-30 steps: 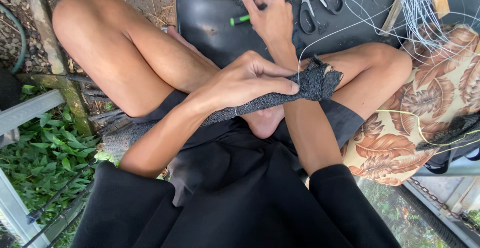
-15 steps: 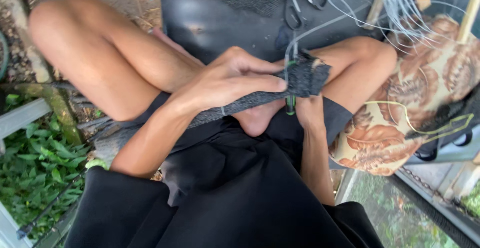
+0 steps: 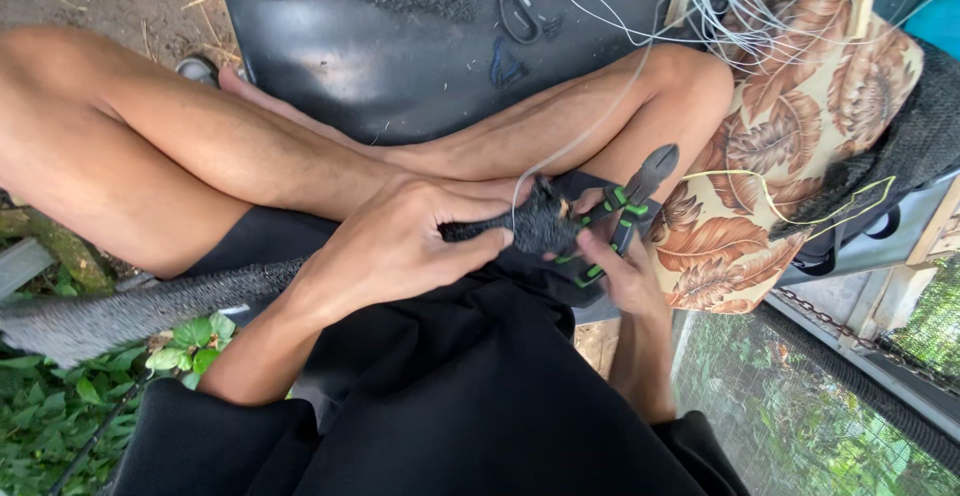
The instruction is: The person sits cross-legged and repairs a black mesh net by hand. They use pliers to cut and secure white binding wire along the edge of the net, repeatedly wrapping and tightening the wire to mend the material.
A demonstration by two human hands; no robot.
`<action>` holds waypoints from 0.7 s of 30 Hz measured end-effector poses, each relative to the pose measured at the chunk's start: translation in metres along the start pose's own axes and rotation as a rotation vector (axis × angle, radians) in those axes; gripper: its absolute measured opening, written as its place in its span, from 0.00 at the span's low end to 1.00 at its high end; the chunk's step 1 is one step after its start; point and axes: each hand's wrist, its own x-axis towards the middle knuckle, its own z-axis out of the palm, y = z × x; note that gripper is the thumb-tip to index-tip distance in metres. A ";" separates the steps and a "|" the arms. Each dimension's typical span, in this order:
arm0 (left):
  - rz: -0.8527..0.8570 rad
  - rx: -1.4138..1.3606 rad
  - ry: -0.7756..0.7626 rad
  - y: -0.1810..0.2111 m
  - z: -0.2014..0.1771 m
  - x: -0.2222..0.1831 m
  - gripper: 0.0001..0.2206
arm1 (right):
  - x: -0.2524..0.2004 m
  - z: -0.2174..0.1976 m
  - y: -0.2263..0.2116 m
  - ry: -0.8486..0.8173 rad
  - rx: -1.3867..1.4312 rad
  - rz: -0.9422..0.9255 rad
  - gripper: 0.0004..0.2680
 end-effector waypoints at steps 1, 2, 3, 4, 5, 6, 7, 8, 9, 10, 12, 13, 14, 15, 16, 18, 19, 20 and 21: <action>-0.159 -0.026 -0.088 0.000 -0.001 -0.001 0.15 | -0.002 0.001 -0.008 0.015 -0.255 -0.022 0.11; -0.316 -0.054 -0.180 0.000 -0.002 -0.001 0.15 | -0.005 0.002 -0.016 0.029 -0.511 -0.045 0.09; -0.470 -0.085 -0.272 0.000 -0.003 -0.002 0.15 | -0.007 0.004 -0.023 0.041 -0.768 -0.069 0.07; -0.471 -0.105 -0.291 0.000 -0.004 -0.002 0.15 | -0.009 0.006 -0.031 0.013 -0.849 -0.045 0.07; -0.472 -0.124 -0.305 0.001 -0.006 -0.003 0.15 | -0.009 0.007 -0.039 -0.020 -0.931 -0.025 0.08; -0.472 -0.144 -0.319 0.002 -0.008 -0.004 0.15 | -0.008 0.010 -0.044 -0.054 -1.013 -0.004 0.08; -0.525 -0.166 -0.354 0.002 -0.010 -0.004 0.15 | -0.005 0.013 -0.047 -0.100 -1.085 -0.012 0.10; -0.577 -0.190 -0.388 0.002 -0.012 -0.004 0.15 | -0.002 0.015 -0.051 -0.147 -1.156 -0.020 0.12; -0.627 -0.214 -0.425 0.002 -0.013 -0.004 0.15 | 0.001 0.016 -0.054 -0.192 -1.227 -0.027 0.14; -0.618 -0.226 -0.420 0.003 -0.013 -0.004 0.15 | 0.005 0.018 -0.056 -0.209 -1.242 -0.014 0.12; -0.599 -0.250 -0.418 0.003 -0.012 -0.004 0.14 | 0.011 0.020 -0.056 -0.236 -1.268 0.018 0.10; -0.596 -0.256 -0.431 0.003 -0.013 -0.004 0.14 | 0.014 0.021 -0.056 -0.260 -1.241 -0.002 0.11; -0.593 -0.263 -0.444 0.004 -0.013 -0.005 0.14 | 0.016 0.022 -0.055 -0.283 -1.214 -0.021 0.12; -0.588 -0.267 -0.460 0.004 -0.014 -0.005 0.14 | 0.017 0.024 -0.053 -0.303 -1.185 -0.042 0.13; -0.602 -0.277 -0.467 0.005 -0.015 -0.006 0.14 | 0.018 0.025 -0.051 -0.356 -1.036 0.009 0.16; -0.621 -0.294 -0.483 0.006 -0.016 -0.004 0.14 | 0.021 0.029 -0.047 -0.447 -0.739 0.104 0.21; -0.615 -0.286 -0.486 0.006 -0.015 -0.003 0.14 | 0.021 0.030 -0.044 -0.470 -0.767 0.117 0.23; -0.609 -0.279 -0.490 0.006 -0.014 -0.003 0.14 | 0.022 0.031 -0.041 -0.492 -0.796 0.129 0.25; -0.608 -0.274 -0.491 0.005 -0.013 -0.003 0.14 | 0.022 0.032 -0.038 -0.519 -0.821 0.146 0.28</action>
